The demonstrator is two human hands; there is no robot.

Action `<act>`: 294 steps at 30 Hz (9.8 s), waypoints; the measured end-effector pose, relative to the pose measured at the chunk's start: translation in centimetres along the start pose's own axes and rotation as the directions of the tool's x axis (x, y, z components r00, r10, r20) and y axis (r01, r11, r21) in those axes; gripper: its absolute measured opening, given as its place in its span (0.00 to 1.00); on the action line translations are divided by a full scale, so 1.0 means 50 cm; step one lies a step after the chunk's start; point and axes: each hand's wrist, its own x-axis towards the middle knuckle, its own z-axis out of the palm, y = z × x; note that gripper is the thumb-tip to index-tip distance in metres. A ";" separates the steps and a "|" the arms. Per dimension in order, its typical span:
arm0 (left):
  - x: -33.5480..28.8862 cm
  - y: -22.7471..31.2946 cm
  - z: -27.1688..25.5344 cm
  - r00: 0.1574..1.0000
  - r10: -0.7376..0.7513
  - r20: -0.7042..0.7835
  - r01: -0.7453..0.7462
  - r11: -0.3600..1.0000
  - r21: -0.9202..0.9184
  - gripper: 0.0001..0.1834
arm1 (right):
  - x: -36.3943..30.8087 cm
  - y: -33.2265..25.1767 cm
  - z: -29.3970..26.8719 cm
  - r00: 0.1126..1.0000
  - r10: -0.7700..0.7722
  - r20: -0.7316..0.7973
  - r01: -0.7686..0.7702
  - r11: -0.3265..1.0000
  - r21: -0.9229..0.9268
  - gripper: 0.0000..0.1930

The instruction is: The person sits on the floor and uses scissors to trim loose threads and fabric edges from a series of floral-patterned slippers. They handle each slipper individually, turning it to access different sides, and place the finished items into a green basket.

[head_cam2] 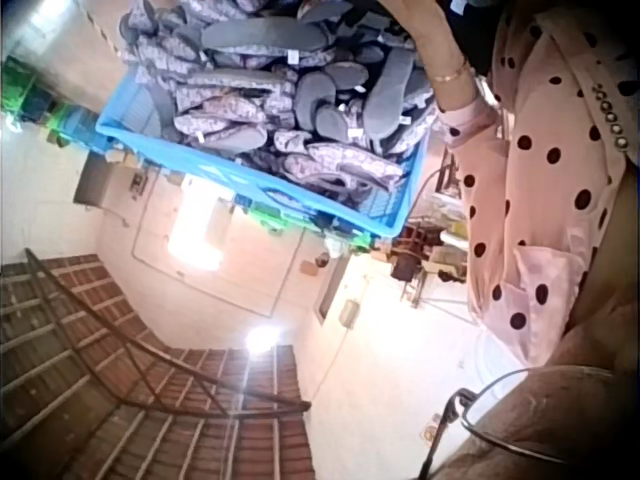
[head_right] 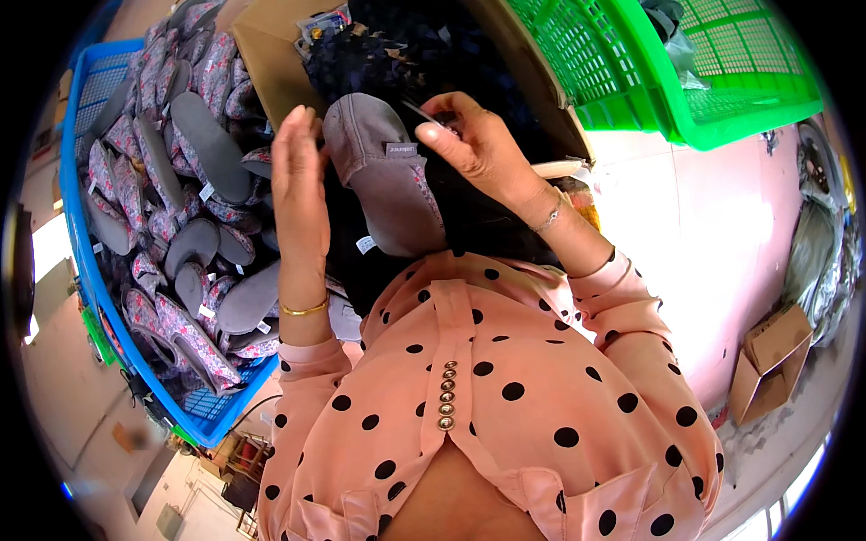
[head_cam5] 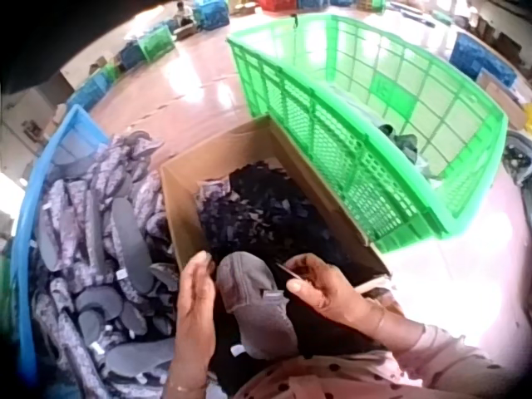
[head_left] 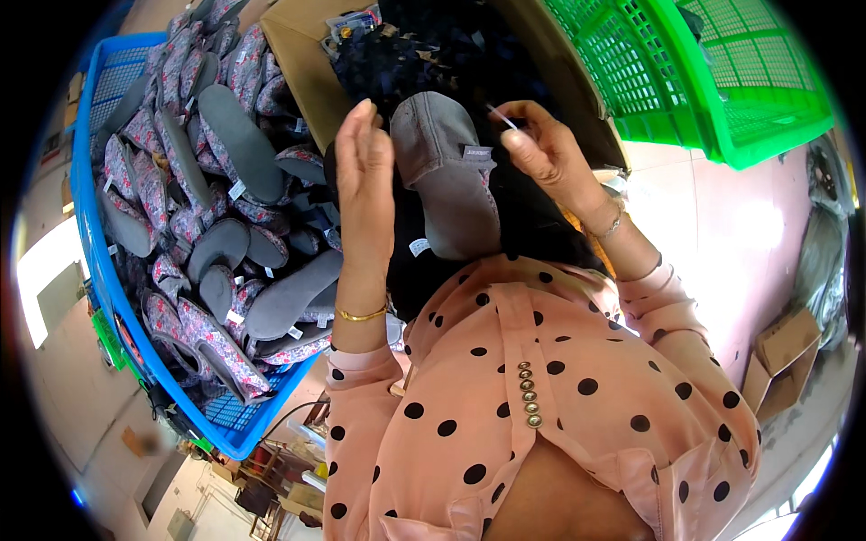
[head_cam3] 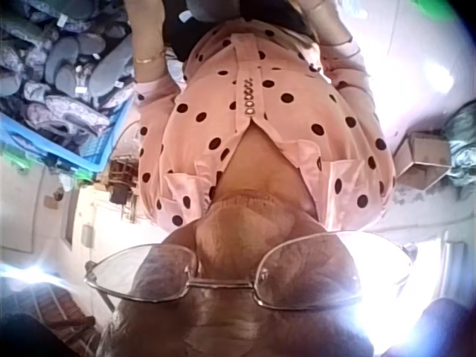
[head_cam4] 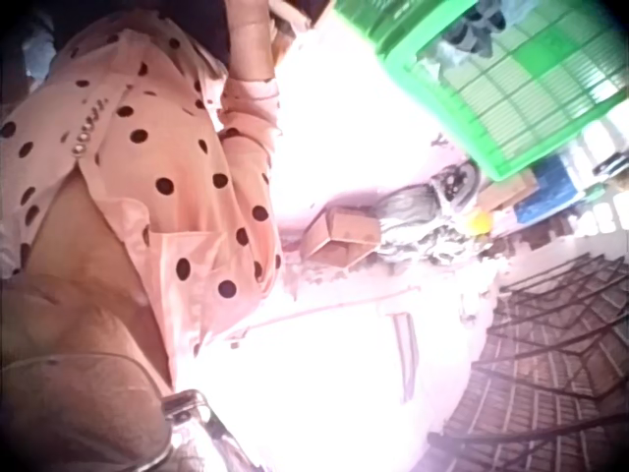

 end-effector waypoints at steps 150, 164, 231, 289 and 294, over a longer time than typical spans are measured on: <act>-0.039 -0.016 -0.006 0.972 0.070 0.225 -0.196 0.768 0.609 0.14 | 0.052 -0.074 0.086 0.890 0.398 0.223 -0.347 0.908 -0.236 0.03; -0.056 -0.014 0.004 0.934 0.129 0.332 -0.300 0.788 0.537 0.10 | 0.008 -0.195 0.024 0.736 -0.018 0.677 0.573 0.549 -0.609 0.33; 0.044 -0.035 -0.007 0.809 0.585 0.056 -0.520 0.668 0.532 0.17 | 0.077 -0.031 0.038 0.995 0.064 0.075 -0.019 0.869 -0.495 0.09; -0.127 0.012 0.048 0.919 0.128 0.372 -0.279 0.879 0.388 0.12 | -0.147 -0.055 -0.023 0.869 0.314 0.382 -0.264 0.948 -0.179 0.16; -0.115 -0.024 0.062 0.960 -0.060 0.275 -0.004 0.974 0.229 0.06 | -0.153 -0.057 -0.025 0.891 0.305 0.336 -0.203 0.931 -0.305 0.18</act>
